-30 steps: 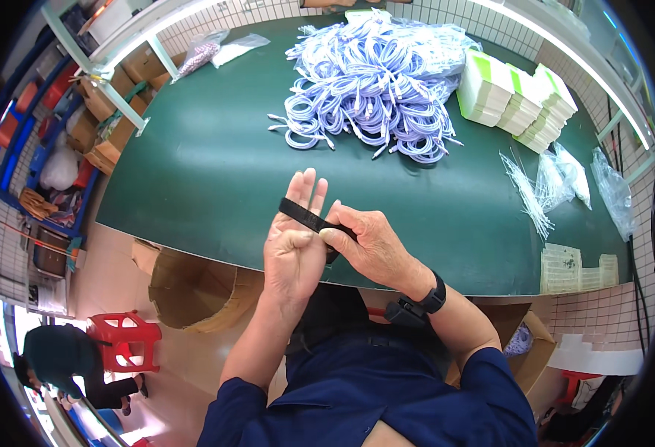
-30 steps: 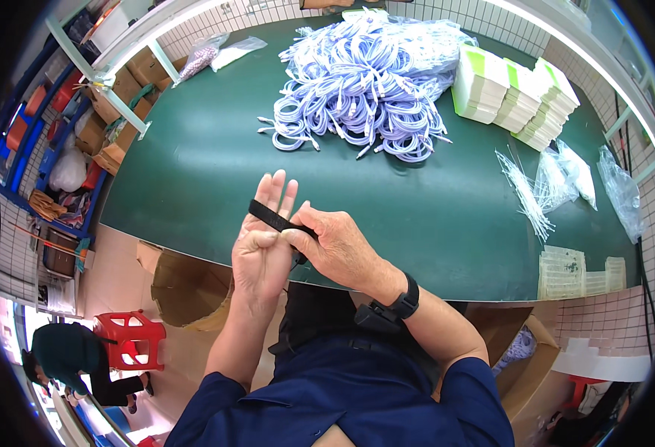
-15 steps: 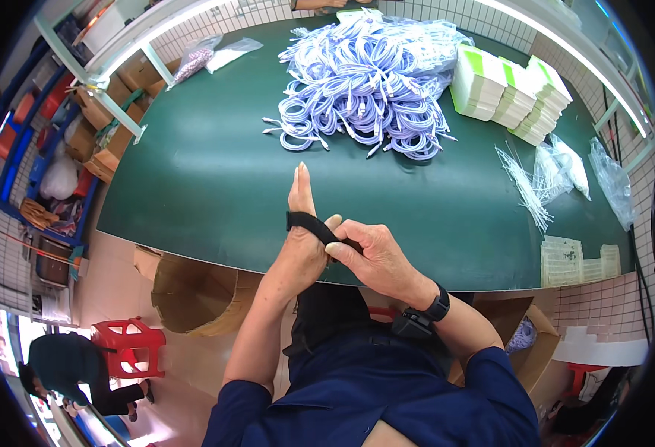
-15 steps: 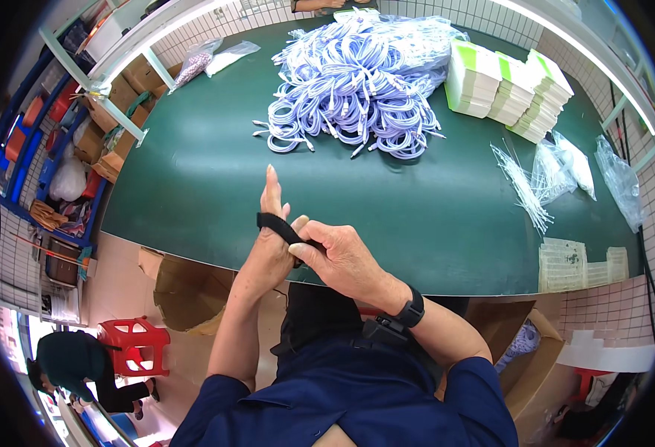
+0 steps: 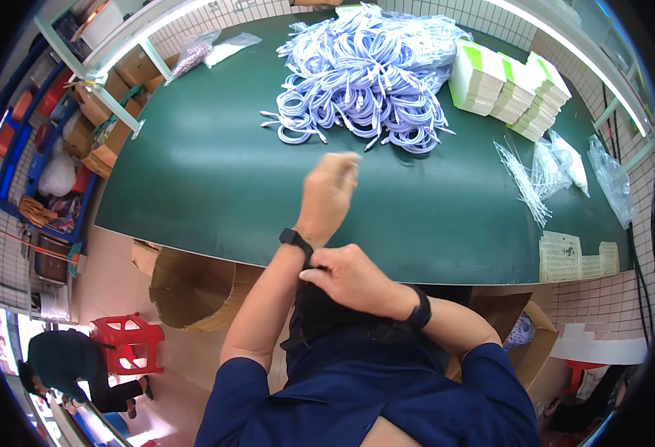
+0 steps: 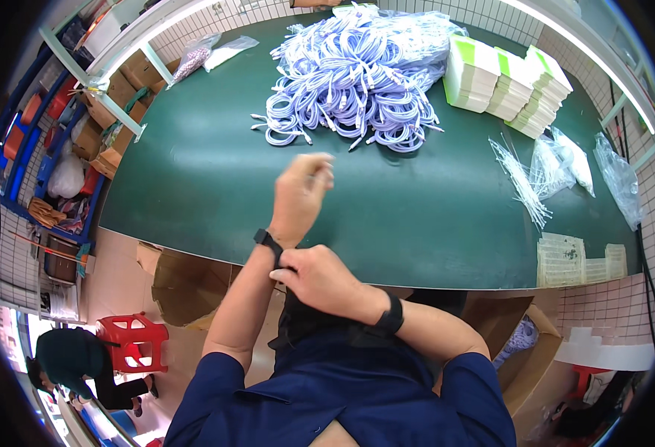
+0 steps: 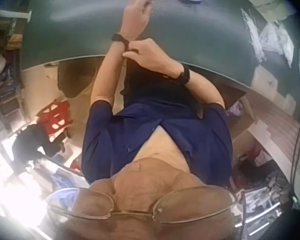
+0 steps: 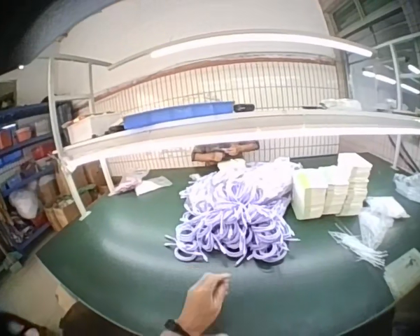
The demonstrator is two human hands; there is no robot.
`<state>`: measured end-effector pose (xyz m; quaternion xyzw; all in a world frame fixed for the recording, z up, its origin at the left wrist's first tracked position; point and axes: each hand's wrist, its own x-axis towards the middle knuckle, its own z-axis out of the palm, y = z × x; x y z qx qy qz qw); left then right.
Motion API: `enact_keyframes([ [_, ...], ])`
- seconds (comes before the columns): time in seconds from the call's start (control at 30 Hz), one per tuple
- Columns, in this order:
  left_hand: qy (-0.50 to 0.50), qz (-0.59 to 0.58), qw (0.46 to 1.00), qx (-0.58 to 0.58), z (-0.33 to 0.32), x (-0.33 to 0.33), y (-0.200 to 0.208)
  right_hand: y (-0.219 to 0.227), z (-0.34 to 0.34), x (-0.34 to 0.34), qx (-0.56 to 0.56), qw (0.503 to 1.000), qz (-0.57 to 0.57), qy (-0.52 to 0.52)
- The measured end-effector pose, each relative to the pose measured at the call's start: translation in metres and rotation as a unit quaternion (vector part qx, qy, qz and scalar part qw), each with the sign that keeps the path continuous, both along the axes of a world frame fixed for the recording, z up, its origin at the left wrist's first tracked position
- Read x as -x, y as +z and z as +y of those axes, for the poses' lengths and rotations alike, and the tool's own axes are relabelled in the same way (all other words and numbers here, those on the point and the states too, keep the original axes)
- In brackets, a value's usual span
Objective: Packaging coiled blue cables into retail cards and plastic sleeves at a workbench.
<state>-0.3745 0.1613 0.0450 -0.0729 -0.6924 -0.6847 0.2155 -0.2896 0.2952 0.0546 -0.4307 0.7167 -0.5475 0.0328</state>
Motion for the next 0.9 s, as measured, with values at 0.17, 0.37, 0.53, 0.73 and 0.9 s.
enact_keyframes([
  [0.17, -0.099, -0.114, 0.942, 0.298, 0.013, -0.007, 0.025, 0.023, 0.015, 0.011, -0.051, 0.954, -0.281, 0.088],
  [0.37, -0.023, 0.078, 0.899, 0.431, 0.025, 0.001, -0.005, 0.066, 0.025, 0.027, 0.100, 0.787, -0.581, 0.183],
  [0.53, -0.081, 0.143, 0.733, 0.660, 0.052, 0.004, -0.027, 0.062, -0.001, 0.035, 0.024, 0.808, -0.551, 0.208],
  [0.73, -0.101, 0.210, 0.671, 0.704, 0.054, 0.015, -0.024, 0.068, -0.014, 0.014, -0.045, 0.872, -0.453, 0.181],
  [0.9, -0.158, 0.183, 0.847, 0.473, 0.025, 0.032, 0.000, 0.055, 0.010, 0.000, -0.010, 0.893, -0.427, 0.143],
])
